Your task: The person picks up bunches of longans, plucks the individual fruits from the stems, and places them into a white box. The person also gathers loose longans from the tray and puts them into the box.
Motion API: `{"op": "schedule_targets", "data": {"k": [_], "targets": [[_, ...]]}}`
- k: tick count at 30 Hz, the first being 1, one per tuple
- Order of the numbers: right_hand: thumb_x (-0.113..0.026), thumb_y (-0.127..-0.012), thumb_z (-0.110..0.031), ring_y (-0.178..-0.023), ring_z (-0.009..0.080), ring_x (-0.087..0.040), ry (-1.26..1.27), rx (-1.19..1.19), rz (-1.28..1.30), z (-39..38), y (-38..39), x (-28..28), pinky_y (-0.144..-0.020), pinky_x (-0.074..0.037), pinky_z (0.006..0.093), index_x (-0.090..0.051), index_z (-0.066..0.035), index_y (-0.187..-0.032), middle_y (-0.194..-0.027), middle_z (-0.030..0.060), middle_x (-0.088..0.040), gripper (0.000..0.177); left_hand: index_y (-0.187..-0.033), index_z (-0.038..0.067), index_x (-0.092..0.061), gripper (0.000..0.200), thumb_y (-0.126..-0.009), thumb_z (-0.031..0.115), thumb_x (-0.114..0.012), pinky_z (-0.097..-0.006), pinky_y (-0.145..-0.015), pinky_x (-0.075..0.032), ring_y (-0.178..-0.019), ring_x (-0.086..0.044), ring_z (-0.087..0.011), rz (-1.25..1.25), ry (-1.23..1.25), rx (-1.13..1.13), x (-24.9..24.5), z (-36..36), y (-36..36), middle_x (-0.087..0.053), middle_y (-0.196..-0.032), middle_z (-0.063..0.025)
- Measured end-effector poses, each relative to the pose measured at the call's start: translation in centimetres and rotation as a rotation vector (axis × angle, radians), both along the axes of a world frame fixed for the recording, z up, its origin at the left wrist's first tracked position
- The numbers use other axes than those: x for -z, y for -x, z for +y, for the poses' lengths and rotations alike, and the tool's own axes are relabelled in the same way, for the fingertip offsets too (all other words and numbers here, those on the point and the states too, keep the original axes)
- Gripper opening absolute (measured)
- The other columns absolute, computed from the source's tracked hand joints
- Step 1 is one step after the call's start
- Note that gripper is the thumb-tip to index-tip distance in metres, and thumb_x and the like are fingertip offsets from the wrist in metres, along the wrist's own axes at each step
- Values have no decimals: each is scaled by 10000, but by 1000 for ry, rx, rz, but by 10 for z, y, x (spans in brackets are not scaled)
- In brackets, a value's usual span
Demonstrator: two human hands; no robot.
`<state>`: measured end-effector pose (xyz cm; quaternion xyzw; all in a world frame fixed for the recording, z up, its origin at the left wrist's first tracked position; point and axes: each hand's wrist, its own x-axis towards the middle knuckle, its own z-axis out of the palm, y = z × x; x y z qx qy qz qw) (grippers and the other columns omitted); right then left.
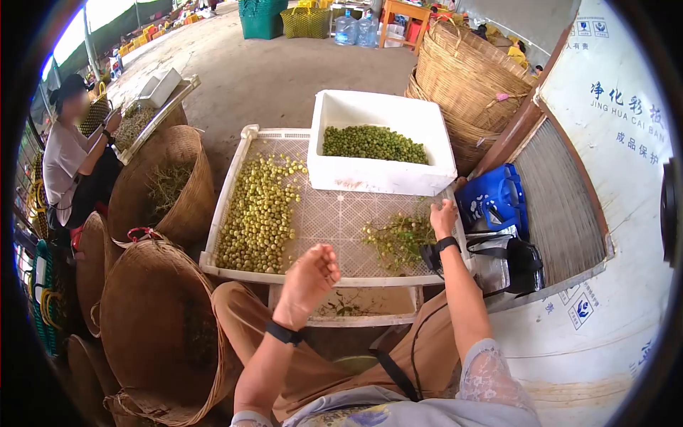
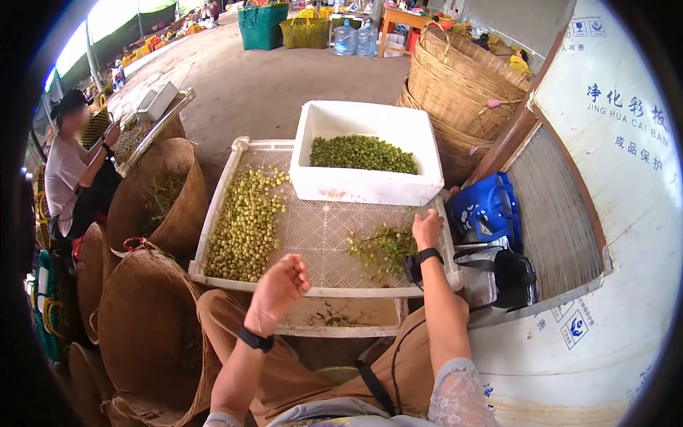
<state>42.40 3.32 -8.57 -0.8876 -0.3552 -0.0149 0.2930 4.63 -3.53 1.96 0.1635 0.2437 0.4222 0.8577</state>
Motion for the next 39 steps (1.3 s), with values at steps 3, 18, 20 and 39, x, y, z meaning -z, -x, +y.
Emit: {"op": "schedule_targets", "data": {"k": [3, 18, 20, 39], "targets": [[-584, -834, -230, -901, 279, -522, -39, -13, 436, 1, -16, 9, -820, -420, 463, -540, -25, -1034, -999, 151, -551, 290, -898, 67, -517, 183, -924, 220, -421, -275, -666, -457, -714, -509, -137, -27, 58, 90, 19, -18, -27, -530, -807, -22], [-353, -943, -344, -683, 184, -611, -373, -704, 243, -45, 29, -98, -657, -483, 303, -615, 37, -855, -732, 116, -630, 470, -999, 19, -527, 209, -926, 194, -441, -277, -676, -471, -756, -557, -136, 102, -110, 172, 20, -37, -48, -560, -867, -45], [-346, -944, -377, -683, 153, -606, -484, -598, 653, -55, 41, -121, -599, -488, 255, -598, 31, -881, -736, 96, -626, 484, -1043, 20, -525, 225, -921, 197, -458, -268, -687, -471, -785, -568, -132, 201, -128, 193, 19, -36, -50, -565, -911, -43], [-402, -936, -354, -664, 97, -517, -121, -1161, 1171, -74, 156, -179, -575, -430, 231, -563, 2, -974, -723, 35, -543, 393, -977, -7, -617, 317, -879, 286, -546, -264, -653, -469, -714, -602, -150, 445, -752, 95, -3, -4, -75, -635, -803, -43]]}}
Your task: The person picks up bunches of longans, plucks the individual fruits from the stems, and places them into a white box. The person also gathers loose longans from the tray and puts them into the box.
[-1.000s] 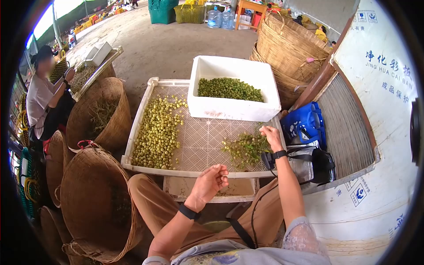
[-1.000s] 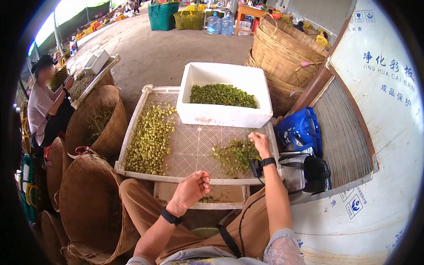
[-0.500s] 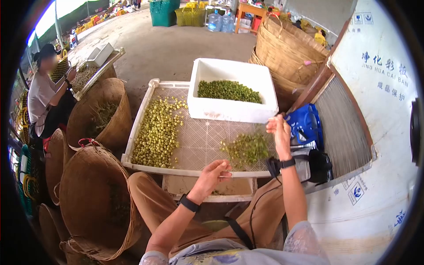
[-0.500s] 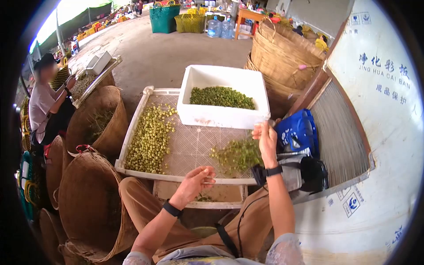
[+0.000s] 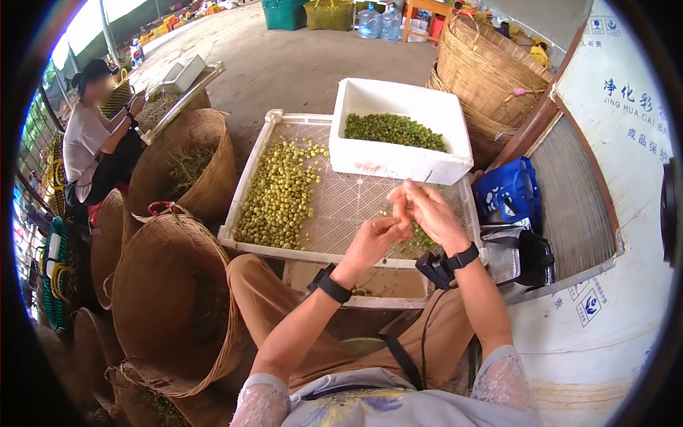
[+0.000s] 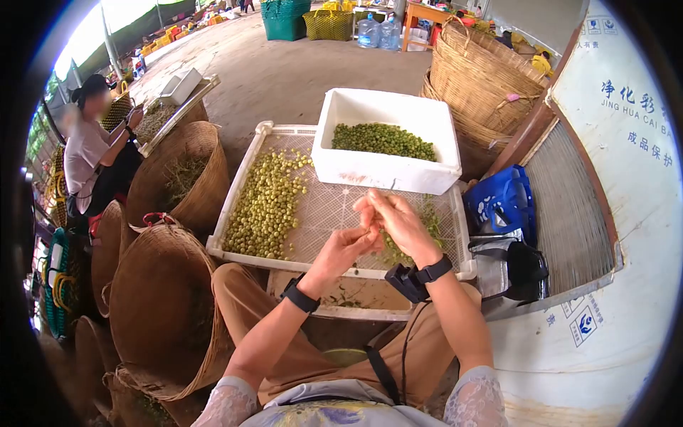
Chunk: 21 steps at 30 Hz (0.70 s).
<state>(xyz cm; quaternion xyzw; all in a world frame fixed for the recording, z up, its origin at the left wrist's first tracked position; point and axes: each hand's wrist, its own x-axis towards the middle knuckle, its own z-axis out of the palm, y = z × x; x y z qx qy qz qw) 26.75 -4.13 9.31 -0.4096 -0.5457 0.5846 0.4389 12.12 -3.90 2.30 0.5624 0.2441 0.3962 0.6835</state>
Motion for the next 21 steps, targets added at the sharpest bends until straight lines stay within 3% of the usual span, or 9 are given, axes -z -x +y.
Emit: {"op": "schedule_targets", "data": {"k": [1, 3, 4, 5, 7, 9, 14, 18, 21], "targets": [[-402, -936, -354, -664, 97, -517, -3, -3, 5, -1, 6, -1, -575, -430, 231, -563, 2, -974, -723, 35, -543, 393, -977, -7, -617, 317, -879, 286, -546, -264, -653, -469, -714, -602, -150, 5, -3, -3, 1, 0, 3, -635, -803, -43], [-506, -895, -324, -751, 106, -524, -258, 235, -212, -5, 21, -2, -634, -456, 246, -511, -16, -1090, -839, 46, -546, 365, -955, 23, -633, 272, -877, 270, -552, -253, -637, -449, -738, -581, -113, -117, 347, 12, 3, -1, 10, -632, -838, -25], [-598, -843, -274, -827, 115, -521, -363, 338, -315, -3, 18, 9, -692, -472, 267, -463, -39, -1163, -934, 57, -535, 419, -955, 23, -633, 272, -877, 270, -552, -253, -637, -449, -738, -581, -113, -116, 346, 8, 4, -2, 12, -632, -838, -25], [-598, -843, -274, -827, 115, -521, -362, 334, -313, -6, 16, 16, -692, -472, 267, -463, -39, -1163, -934, 57, -535, 419, -956, 39, -637, 254, -877, 265, -552, -251, -657, -445, -761, -573, -103, -150, 385, -65, 7, -2, 15, -631, -850, -17], [-614, -826, -309, -860, 160, -551, -279, 371, -565, -16, 15, 28, -716, -474, 298, -493, -42, -1116, -929, 91, -561, 412, -957, 54, -640, 237, -878, 259, -551, -250, -677, -441, -785, -564, -94, -187, 422, -144, 10, -2, 18, -630, -861, -9], [-631, -820, -191, -716, 112, -549, -186, 296, -387, -25, 23, 46, -658, -463, 258, -524, -3, -1009, -799, 43, -574, 287, -960, 72, -644, 228, -880, 262, -546, -256, -709, -437, -837, -555, -89, -240, 421, -198, 9, -1, 20, -628, -881, -3], [-594, -835, -75, -658, 50, -493, 0, 343, -88, -37, 36, 49, -604, -434, 220, -566, 13, -864, -735, 17, -554, 97, -903, 80, -619, 188, -897, 236, -514, -268, -738, -441, -839, -557, -101, -314, 475, -177, 4, -4, 19, -613, -878, -2], [-595, -830, -80, -652, 36, -478, -59, 309, -63, -36, 30, 57, -579, -418, 209, -568, 10, -862, -726, 10, -547, 100, -863, 101, -560, 179, -921, 239, -461, -314, -825, -422, -907, -548, -134, -424, 565, -146, 8, 2, 29, -591, -905, -5], [-545, -845, -79, -652, 47, -496, 26, 327, -215, -39, 29, 62, -552, -415, 208, -572, 5, -874, -717, 9, -550, 94, -874, 116, -531, 193, -934, 261, -419, -351, -896, -382, -1015, -524, -163, -464, 557, -121, 5, 6, 38, -584, -990, -24]]}}
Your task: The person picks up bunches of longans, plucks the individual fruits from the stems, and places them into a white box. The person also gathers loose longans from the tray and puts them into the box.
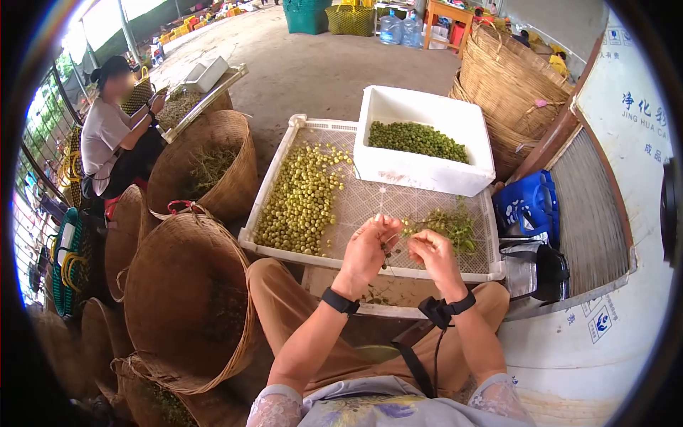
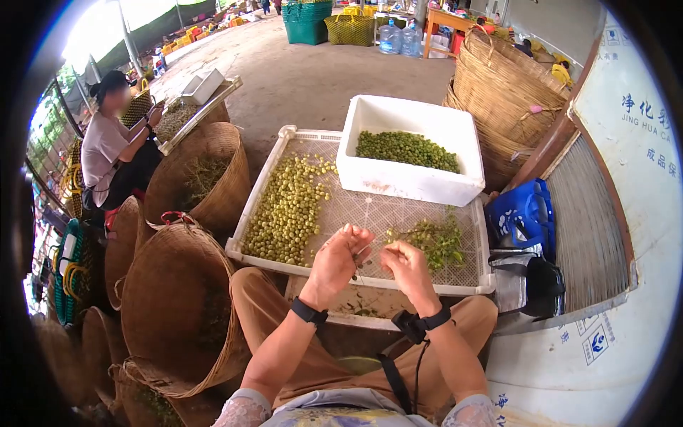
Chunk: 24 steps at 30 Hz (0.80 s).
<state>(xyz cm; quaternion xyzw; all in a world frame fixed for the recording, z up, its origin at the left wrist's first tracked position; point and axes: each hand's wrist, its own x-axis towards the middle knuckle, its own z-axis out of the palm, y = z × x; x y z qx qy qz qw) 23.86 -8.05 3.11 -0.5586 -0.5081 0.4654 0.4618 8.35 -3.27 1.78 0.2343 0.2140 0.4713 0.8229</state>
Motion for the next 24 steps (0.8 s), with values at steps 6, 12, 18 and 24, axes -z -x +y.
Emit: {"op": "schedule_targets", "data": {"k": [6, 12, 18, 24], "targets": [[-443, -865, -49, -658, 92, -515, 262, -83, 479, 1, 16, 6, -511, -385, 214, -553, -31, -935, -821, 25, -538, 131, -892, 121, -503, 192, -942, 262, -383, -371, -935, -358, -1143, -465, -218, -48, 41, 41, -7, -3, 2, -512, -1218, -89], [-510, -844, -8, -528, 44, -399, 186, -111, 297, 3, 34, 11, -456, -311, 186, -524, -35, -880, -750, 7, -499, 47, -887, 107, -497, 204, -945, 262, -378, -350, -844, -443, -1075, -519, -230, -27, 32, 0, 9, -2, -2, -561, -1157, -99], [-516, -860, -55, -523, 44, -405, 114, -28, 311, 1, 28, 10, -446, -297, 181, -534, -45, -834, -686, -11, -490, 33, -874, 86, -500, 171, -939, 215, -407, -303, -821, -475, -947, -589, -201, -198, 102, -64, 9, 1, 8, -627, -940, -74], [-486, -883, -184, -574, 94, -505, 271, -13, 781, -1, 10, 20, -458, -358, 204, -525, -64, -898, -728, 18, -547, 127, -896, 108, -498, 179, -943, 244, -391, -316, -857, -458, -990, -576, -205, -165, 72, -79, 9, 4, 13, -619, -915, -45]]}}
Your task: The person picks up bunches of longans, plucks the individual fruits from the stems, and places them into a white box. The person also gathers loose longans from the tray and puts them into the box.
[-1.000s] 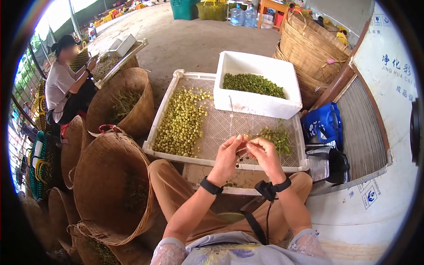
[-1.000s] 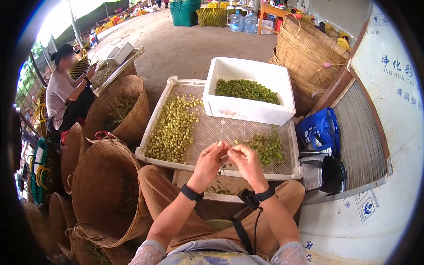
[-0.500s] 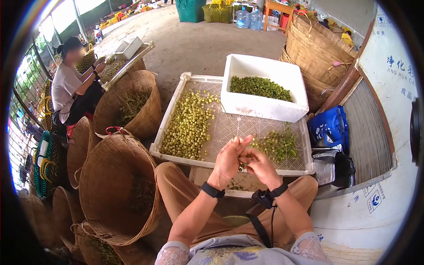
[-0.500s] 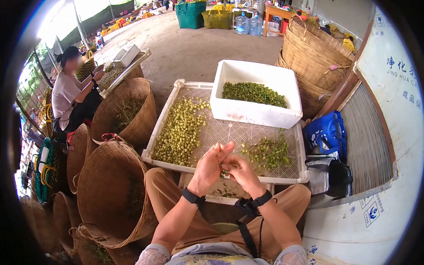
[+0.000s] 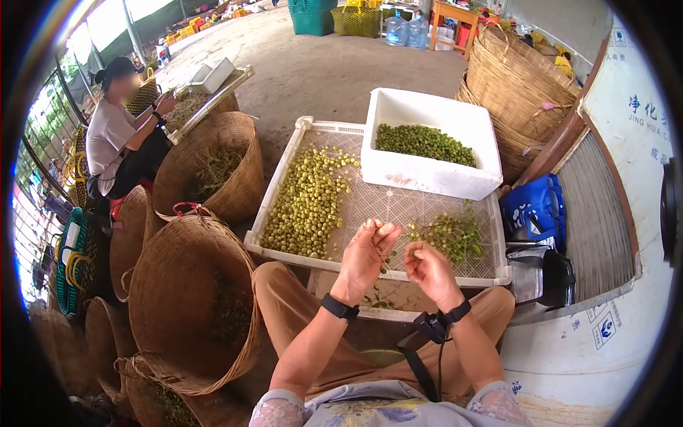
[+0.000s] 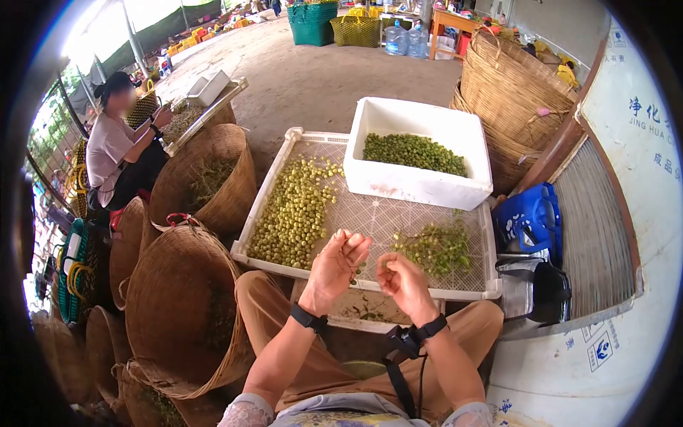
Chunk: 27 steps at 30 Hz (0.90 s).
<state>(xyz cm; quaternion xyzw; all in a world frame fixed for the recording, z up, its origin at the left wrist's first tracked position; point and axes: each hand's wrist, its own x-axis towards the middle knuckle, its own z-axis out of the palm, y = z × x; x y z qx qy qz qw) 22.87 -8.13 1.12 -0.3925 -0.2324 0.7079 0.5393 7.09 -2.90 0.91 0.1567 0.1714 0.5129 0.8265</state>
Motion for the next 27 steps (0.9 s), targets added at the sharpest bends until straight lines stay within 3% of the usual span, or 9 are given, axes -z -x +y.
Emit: {"op": "schedule_targets", "data": {"k": [4, 10, 12, 14, 18, 20, 22, 24, 27], "targets": [[-487, -894, -255, -617, 107, -526, 66, -73, 50, -3, 14, -6, -474, -365, 211, -515, -91, -913, -736, 22, -553, 167, -883, 79, -502, 188, -947, 216, -389, -303, -812, -476, -941, -593, -208, 7, -5, -19, -8, -4, -8, -625, -894, -78], [-565, -863, -195, -557, 55, -460, -61, -124, -280, -4, 19, -7, -454, -336, 165, -541, -79, -800, -695, -16, -517, 134, -896, 68, -504, 193, -950, 204, -377, -302, -782, -485, -912, -601, -207, 84, 32, -25, -10, -6, -7, -616, -882, -83], [-556, -855, -129, -502, 47, -428, -130, -97, -417, -4, 18, -6, -429, -316, 185, -546, -52, -748, -620, -11, -496, 132, -906, 64, -505, 194, -952, 195, -370, -297, -769, -487, -856, -606, -199, -43, 36, -32, -4, -6, -5, -606, -866, -75], [-579, -848, -152, -480, 52, -431, -261, -3, -647, -2, 18, 11, -429, -327, 208, -562, -24, -746, -569, -3, -502, 165, -912, 60, -502, 200, -954, 196, -362, -299, -761, -490, -808, -604, -195, -100, -1, -7, 2, -5, -6, -595, -861, -69], [-580, -849, -142, -467, 51, -414, -276, 71, -748, -1, 22, 12, -427, -322, 217, -567, -11, -760, -557, -5, -485, 159, -922, 58, -494, 210, -956, 212, -354, -295, -751, -494, -798, -600, -176, -142, -20, 27, 7, -4, -7, -592, -860, -59], [-563, -862, -149, -463, 49, -412, -284, 57, -718, -2, 16, 18, -426, -319, 207, -558, -21, -766, -559, -10, -478, 160, -920, 68, -491, 206, -955, 224, -361, -297, -751, -498, -793, -596, -161, -209, -33, 64, 9, -2, -4, -591, -858, -46], [-541, -874, -154, -455, 50, -408, -53, 35, -349, -2, 10, 16, -425, -319, 198, -542, -36, -769, -579, -8, -483, 158, -914, 76, -489, 204, -953, 236, -369, -297, -748, -504, -785, -594, -157, -148, 7, 30, -2, -2, 1, -589, -850, -38], [-509, -881, -144, -481, 65, -448, -61, 20, -270, -4, 10, 22, -423, -329, 197, -524, -49, -794, -630, 3, -512, 131, -912, 79, -487, 198, -950, 239, -378, -297, -742, -509, -786, -592, -155, -121, 0, 6, -6, 0, 3, -587, -849, -35], [-472, -885, -124, -611, 118, -537, 79, -44, -19, -4, 20, 10, -477, -376, 231, -503, -59, -891, -693, 15, -527, 72, -927, 73, -497, 198, -948, 234, -385, -297, -733, -512, -794, -602, -164, -127, -31, 3, 0, 1, -3, -600, -861, -49]]}}
